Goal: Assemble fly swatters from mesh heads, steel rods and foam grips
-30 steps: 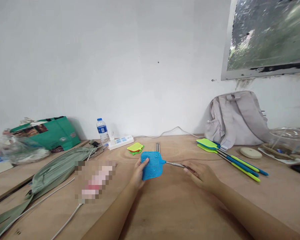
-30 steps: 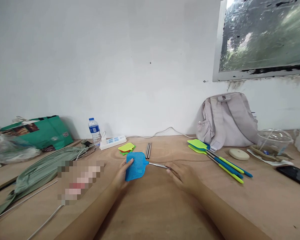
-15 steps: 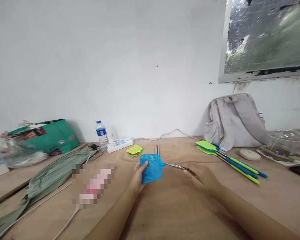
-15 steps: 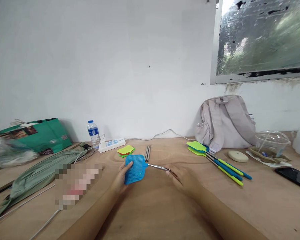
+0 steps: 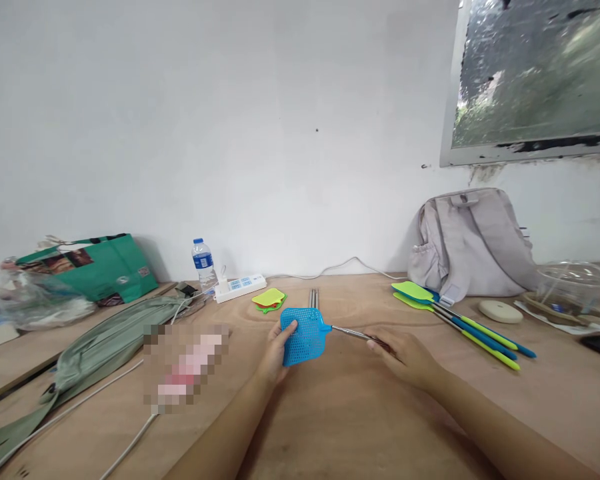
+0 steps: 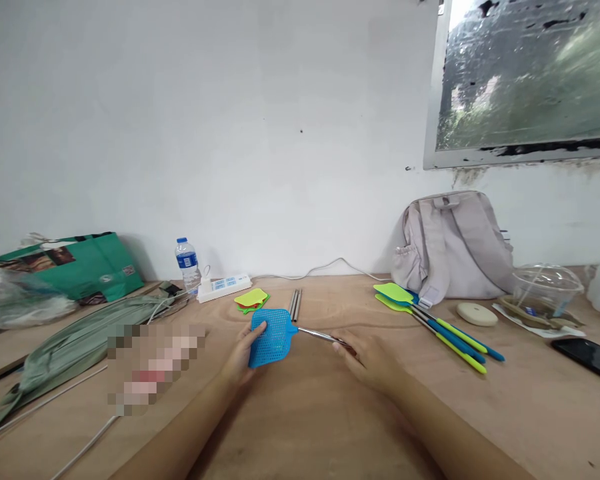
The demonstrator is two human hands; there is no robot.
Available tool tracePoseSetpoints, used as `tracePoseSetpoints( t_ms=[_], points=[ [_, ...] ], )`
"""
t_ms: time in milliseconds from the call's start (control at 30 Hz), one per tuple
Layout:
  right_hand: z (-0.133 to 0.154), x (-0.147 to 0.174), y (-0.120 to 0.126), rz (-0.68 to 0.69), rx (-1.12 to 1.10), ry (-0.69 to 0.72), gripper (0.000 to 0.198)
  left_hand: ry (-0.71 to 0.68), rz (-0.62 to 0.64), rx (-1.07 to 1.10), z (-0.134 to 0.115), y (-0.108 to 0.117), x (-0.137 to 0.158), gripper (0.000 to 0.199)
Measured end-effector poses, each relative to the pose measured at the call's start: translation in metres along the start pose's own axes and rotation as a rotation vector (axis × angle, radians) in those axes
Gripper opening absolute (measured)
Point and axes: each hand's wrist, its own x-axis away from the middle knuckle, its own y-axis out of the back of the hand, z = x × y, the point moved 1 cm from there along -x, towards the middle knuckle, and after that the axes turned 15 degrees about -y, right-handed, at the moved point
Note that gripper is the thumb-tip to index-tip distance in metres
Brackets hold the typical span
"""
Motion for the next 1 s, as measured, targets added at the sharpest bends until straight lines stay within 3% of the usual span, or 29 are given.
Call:
tracePoseSetpoints(
  t_ms=[167, 367, 567, 767, 1000],
  points=[
    [-0.001, -0.001, 0.000, 0.029, -0.026, -0.014, 0.035, 0.003, 0.001, -0.001, 0.000, -0.001, 0.001, 0.034],
    [-0.002, -0.002, 0.010, 0.063, 0.126, -0.006, 0.032, -0.059, -0.014, -0.096, -0.002, -0.001, 0.002, 0.034],
    [-0.011, -0.003, 0.015, 0.100, 0.130, 0.002, 0.035, -0.026, 0.164, -0.223, 0.001, 0.002, 0.007, 0.042],
    [-0.014, -0.002, 0.020, 0.191, 0.225, 0.038, 0.034, -0.002, 0.241, -0.327, 0.000, 0.001, 0.012, 0.041],
    [-0.016, -0.001, 0.020, 0.286, 0.216, 0.049, 0.037, -0.048, 0.137, -0.499, 0.000, -0.009, 0.024, 0.035]
  ],
)
